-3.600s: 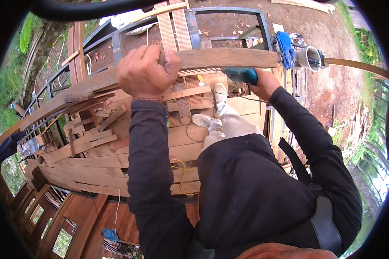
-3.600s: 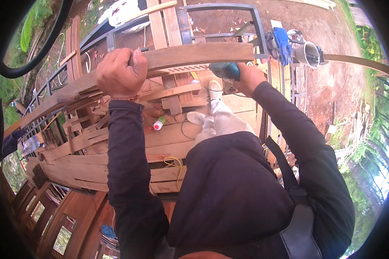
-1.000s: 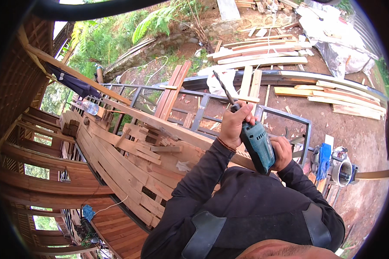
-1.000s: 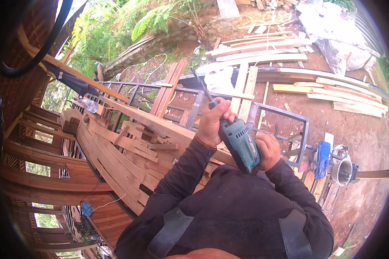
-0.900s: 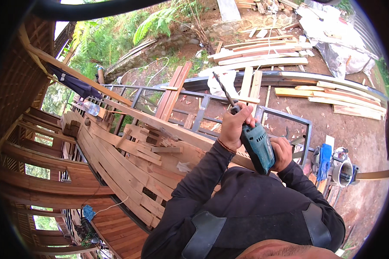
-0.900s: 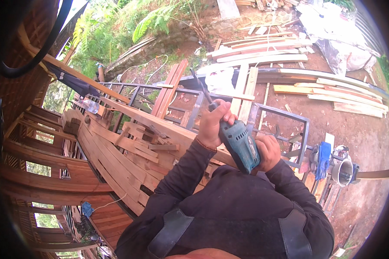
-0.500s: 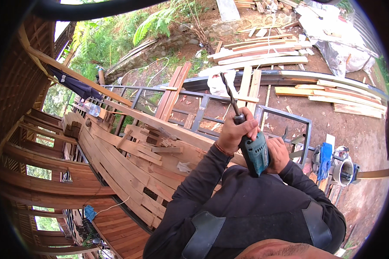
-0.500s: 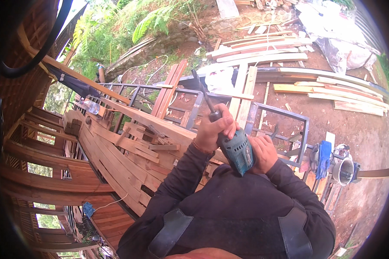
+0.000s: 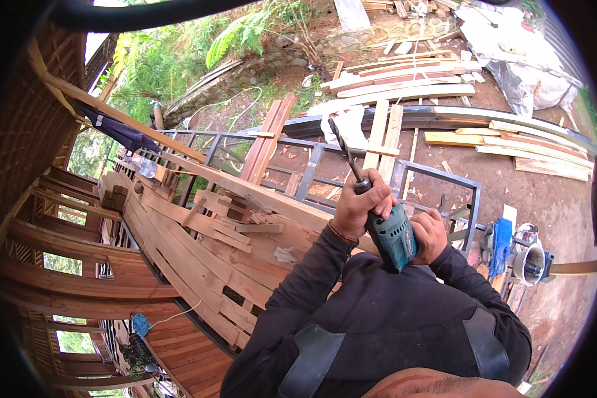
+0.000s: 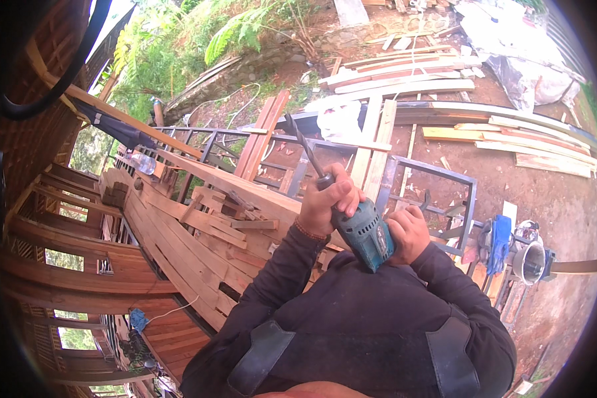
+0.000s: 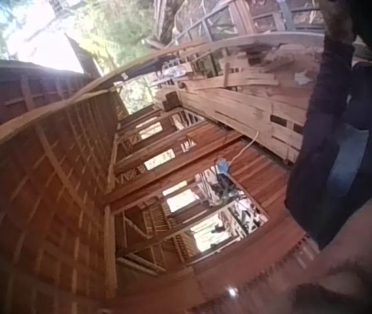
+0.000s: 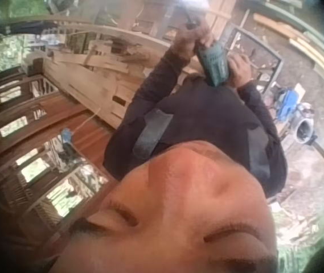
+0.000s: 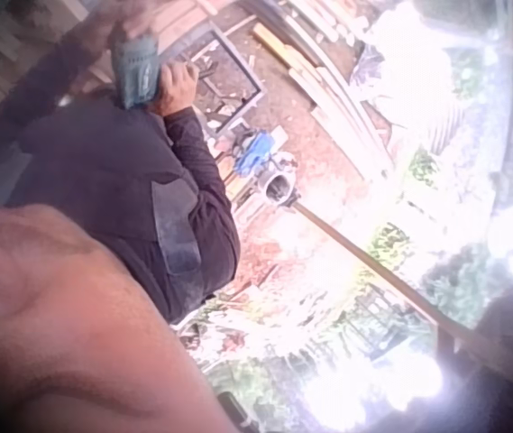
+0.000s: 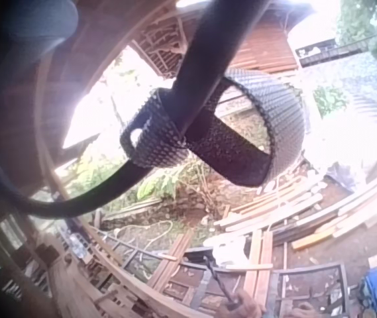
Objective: The person is assembling a wooden structure, possibly a bench or chair, using a power drill to secure wooden slats to a metal frame. They position the slats and drill screws into them, working methodically along the structure.
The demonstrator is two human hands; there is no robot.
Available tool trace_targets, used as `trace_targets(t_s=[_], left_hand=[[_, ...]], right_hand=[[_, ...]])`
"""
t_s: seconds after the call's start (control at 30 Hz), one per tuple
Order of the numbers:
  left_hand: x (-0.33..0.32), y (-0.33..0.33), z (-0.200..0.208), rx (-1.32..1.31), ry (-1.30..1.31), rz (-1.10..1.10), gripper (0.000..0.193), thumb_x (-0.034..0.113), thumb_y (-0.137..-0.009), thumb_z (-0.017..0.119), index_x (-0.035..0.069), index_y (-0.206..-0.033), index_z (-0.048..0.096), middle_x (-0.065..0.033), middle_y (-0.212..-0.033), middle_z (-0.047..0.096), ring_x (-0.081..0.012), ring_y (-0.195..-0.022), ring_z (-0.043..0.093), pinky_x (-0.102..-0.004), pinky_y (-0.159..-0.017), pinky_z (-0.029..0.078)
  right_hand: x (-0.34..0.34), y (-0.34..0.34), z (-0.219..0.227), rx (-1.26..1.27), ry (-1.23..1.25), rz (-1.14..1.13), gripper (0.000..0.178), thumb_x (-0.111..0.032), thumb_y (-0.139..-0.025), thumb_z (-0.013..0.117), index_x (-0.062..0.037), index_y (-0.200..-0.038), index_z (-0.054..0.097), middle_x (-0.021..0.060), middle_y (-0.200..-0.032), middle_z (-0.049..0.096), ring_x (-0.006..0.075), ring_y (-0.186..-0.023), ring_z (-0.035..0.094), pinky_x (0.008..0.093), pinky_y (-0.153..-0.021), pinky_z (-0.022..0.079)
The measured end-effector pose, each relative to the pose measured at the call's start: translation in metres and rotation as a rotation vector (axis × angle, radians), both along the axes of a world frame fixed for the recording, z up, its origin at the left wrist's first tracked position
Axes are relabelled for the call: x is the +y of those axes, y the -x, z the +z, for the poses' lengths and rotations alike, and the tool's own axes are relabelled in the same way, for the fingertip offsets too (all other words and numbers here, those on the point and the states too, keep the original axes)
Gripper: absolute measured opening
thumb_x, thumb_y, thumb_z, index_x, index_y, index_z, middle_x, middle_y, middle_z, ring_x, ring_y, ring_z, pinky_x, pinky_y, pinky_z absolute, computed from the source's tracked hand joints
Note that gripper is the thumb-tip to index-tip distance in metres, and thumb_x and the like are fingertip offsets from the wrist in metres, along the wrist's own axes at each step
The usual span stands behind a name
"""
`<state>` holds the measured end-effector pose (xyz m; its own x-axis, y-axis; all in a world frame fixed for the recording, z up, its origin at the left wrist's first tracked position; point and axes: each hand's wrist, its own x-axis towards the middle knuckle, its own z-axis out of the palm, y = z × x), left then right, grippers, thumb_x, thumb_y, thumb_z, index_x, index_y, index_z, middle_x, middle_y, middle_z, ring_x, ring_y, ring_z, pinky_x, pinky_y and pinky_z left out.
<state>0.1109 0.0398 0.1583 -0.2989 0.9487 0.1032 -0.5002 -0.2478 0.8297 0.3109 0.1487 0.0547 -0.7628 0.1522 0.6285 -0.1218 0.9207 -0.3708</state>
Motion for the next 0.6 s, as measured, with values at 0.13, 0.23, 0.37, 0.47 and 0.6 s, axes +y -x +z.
trace_targets(t_s=[0.13,0.23,0.37,0.47,0.6], left_hand=[[-0.002,0.000,0.003,0.028,0.035,0.029,0.023,0.017,-0.098,0.070,0.011,-0.084,0.053,0.0019,-0.062,0.052,-0.0132,-0.059,0.058,-0.0357,-0.082,0.053],[-0.004,0.002,0.002,0.076,0.044,0.031,0.022,0.019,-0.099,0.068,0.011,-0.087,0.052,0.0019,-0.063,0.051,-0.0138,-0.061,0.059,-0.0384,-0.084,0.054],[-0.003,0.004,0.002,0.034,-0.046,0.022,0.031,0.036,-0.102,0.066,0.009,-0.094,0.053,-0.0005,-0.071,0.054,-0.0154,-0.066,0.060,-0.0382,-0.080,0.055],[0.003,0.003,0.021,-0.124,-0.153,0.021,0.041,0.049,-0.105,0.056,0.008,-0.100,0.052,-0.0036,-0.079,0.055,-0.0169,-0.071,0.061,-0.0354,-0.075,0.055],[0.005,0.008,0.016,-0.071,-0.178,0.027,0.048,0.054,-0.109,0.040,0.008,-0.100,0.050,-0.0063,-0.082,0.055,-0.0187,-0.072,0.061,-0.0351,-0.072,0.055]], right_hand=[[-0.002,0.002,0.002,0.015,0.002,0.015,0.061,-0.032,-0.051,0.083,-0.0025,-0.100,0.062,0.0115,-0.095,0.065,0.0296,-0.083,0.063,0.0443,-0.084,0.044],[-0.003,0.004,0.003,0.023,0.008,0.034,0.064,-0.032,-0.051,0.084,-0.0014,-0.103,0.062,0.0119,-0.096,0.065,0.0297,-0.083,0.063,0.0444,-0.084,0.044],[-0.006,0.004,0.004,0.053,-0.001,0.009,0.070,-0.032,-0.050,0.084,0.0000,-0.109,0.063,0.0129,-0.098,0.065,0.0295,-0.085,0.064,0.0448,-0.083,0.045],[-0.004,0.004,0.005,0.098,-0.012,0.000,0.073,-0.030,-0.051,0.084,0.0011,-0.114,0.063,0.0137,-0.099,0.064,0.0300,-0.085,0.063,0.0447,-0.081,0.045],[-0.004,0.006,0.004,0.146,-0.009,0.015,0.074,-0.028,-0.053,0.082,0.0028,-0.117,0.062,0.0146,-0.099,0.063,0.0315,-0.083,0.061,0.0443,-0.079,0.043]])
